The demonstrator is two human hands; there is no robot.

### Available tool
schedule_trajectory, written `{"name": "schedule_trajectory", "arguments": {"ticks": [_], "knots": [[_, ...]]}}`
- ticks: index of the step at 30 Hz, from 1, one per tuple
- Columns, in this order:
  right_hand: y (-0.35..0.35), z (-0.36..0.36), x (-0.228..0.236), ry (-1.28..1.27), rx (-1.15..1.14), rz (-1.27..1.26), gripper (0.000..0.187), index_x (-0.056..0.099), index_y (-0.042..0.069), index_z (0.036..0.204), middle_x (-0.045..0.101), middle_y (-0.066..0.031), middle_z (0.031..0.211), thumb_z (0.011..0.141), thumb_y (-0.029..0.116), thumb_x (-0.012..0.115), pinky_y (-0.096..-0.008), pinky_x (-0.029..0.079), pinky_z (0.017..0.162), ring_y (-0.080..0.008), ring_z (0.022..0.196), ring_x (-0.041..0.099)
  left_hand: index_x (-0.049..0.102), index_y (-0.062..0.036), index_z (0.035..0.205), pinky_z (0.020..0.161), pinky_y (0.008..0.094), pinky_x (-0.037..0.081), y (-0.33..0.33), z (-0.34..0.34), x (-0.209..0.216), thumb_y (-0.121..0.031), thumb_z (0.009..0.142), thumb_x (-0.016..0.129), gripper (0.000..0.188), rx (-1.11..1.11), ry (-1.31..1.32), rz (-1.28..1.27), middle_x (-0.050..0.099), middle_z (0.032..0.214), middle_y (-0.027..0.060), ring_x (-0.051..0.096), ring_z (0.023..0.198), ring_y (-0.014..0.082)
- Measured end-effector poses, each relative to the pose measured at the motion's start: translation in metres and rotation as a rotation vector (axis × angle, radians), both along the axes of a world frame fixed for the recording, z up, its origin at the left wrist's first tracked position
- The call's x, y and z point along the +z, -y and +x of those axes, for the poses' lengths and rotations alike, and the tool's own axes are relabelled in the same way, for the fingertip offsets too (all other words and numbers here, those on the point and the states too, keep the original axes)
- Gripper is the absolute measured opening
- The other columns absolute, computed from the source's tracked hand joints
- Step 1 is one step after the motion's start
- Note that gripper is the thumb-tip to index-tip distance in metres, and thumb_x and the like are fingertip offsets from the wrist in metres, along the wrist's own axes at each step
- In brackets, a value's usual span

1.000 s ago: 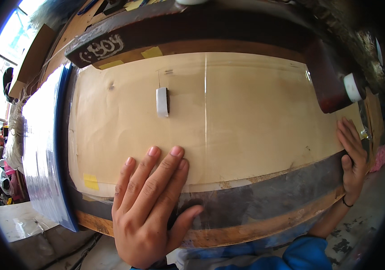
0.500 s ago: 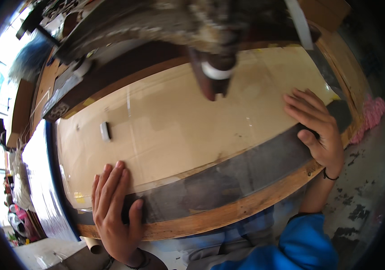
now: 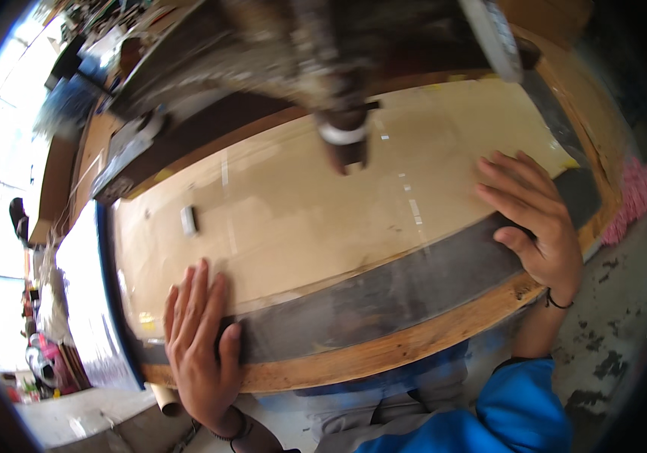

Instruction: The person positions plastic sheets and small white components onto the bed of a welding machine, lowers the machine head to bond the materials, and adjusts the sheet to repeat the process on different sections.

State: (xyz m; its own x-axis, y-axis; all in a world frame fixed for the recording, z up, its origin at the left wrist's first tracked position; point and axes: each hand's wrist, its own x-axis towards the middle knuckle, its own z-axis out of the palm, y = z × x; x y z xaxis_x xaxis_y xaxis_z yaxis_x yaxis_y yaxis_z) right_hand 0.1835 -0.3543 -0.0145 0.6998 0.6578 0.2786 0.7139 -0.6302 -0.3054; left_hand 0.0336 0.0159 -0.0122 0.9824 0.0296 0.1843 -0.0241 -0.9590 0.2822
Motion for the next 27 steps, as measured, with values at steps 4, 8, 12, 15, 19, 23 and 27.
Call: {"name": "schedule_trajectory", "arguments": {"ticks": [4,8,12,15,19,23,27], "knots": [[-0.001,-0.003,-0.001,0.004,-0.015,-0.051,0.049,0.069,0.002,0.122,0.066,-0.0139,0.130,0.096,0.041,0.056,-0.0538,0.030,0.115,-0.0387,0.132,0.051,0.058,-0.0034,0.138,0.118,0.0475,0.025,-0.002,0.004,0.003,-0.022,0.092,0.055,0.049,-0.023,-0.046,-0.016,0.052,0.147,0.0134,0.042,0.141,0.0349],[-0.003,-0.003,-0.002,0.004,-0.028,-0.079,0.051,0.069,0.000,0.121,0.067,-0.0160,0.127,0.101,0.042,0.050,-0.0547,0.029,0.116,-0.0402,0.132,0.051,0.058,-0.0071,0.139,0.118,0.0471,0.026,-0.005,-0.001,0.004,-0.022,0.093,0.058,0.049,-0.006,-0.050,-0.017,0.052,0.149,0.0106,0.042,0.142,0.0327],[-0.004,-0.004,-0.004,0.000,-0.023,-0.061,0.051,0.069,-0.001,0.121,0.068,-0.0168,0.126,0.102,0.042,0.048,-0.0545,0.029,0.117,-0.0402,0.133,0.051,0.058,-0.0087,0.139,0.117,0.0472,0.027,-0.006,-0.003,0.001,-0.022,0.091,0.060,0.049,-0.010,-0.037,-0.027,0.051,0.149,0.0098,0.043,0.141,0.0318],[-0.001,-0.005,-0.001,-0.007,-0.035,-0.024,0.050,0.069,-0.001,0.121,0.068,-0.0166,0.126,0.101,0.042,0.051,-0.0519,0.032,0.115,-0.0388,0.131,0.053,0.059,-0.0087,0.138,0.117,0.0478,0.029,-0.006,-0.003,0.000,-0.021,0.092,0.061,0.048,-0.013,0.001,-0.037,0.052,0.149,0.0101,0.044,0.140,0.0317],[0.001,-0.007,-0.007,0.007,-0.068,0.155,0.046,0.071,-0.002,0.114,0.070,-0.0165,0.122,0.098,0.039,0.060,-0.0454,0.043,0.107,-0.0361,0.124,0.058,0.065,-0.0073,0.128,0.113,0.0473,0.037,-0.008,-0.008,-0.001,-0.016,0.092,0.063,0.037,-0.056,0.126,-0.107,0.058,0.141,0.0114,0.051,0.134,0.0316],[-0.003,-0.008,-0.004,0.034,-0.072,0.213,0.037,0.072,-0.003,0.107,0.071,-0.0160,0.116,0.095,0.032,0.066,-0.0413,0.048,0.098,-0.0344,0.115,0.063,0.070,-0.0039,0.116,0.108,0.0486,0.043,-0.007,-0.011,-0.004,-0.010,0.086,0.069,0.031,-0.107,0.216,-0.146,0.066,0.127,0.0126,0.057,0.126,0.0355],[-0.008,-0.007,0.003,0.057,-0.081,0.209,0.031,0.073,-0.001,0.105,0.072,-0.0141,0.114,0.094,0.027,0.067,-0.0392,0.050,0.096,-0.0322,0.110,0.064,0.069,-0.0032,0.116,0.109,0.0464,0.043,-0.008,-0.013,-0.004,-0.012,0.090,0.066,0.027,-0.083,0.258,-0.235,0.066,0.125,0.0135,0.058,0.125,0.0342]]}}
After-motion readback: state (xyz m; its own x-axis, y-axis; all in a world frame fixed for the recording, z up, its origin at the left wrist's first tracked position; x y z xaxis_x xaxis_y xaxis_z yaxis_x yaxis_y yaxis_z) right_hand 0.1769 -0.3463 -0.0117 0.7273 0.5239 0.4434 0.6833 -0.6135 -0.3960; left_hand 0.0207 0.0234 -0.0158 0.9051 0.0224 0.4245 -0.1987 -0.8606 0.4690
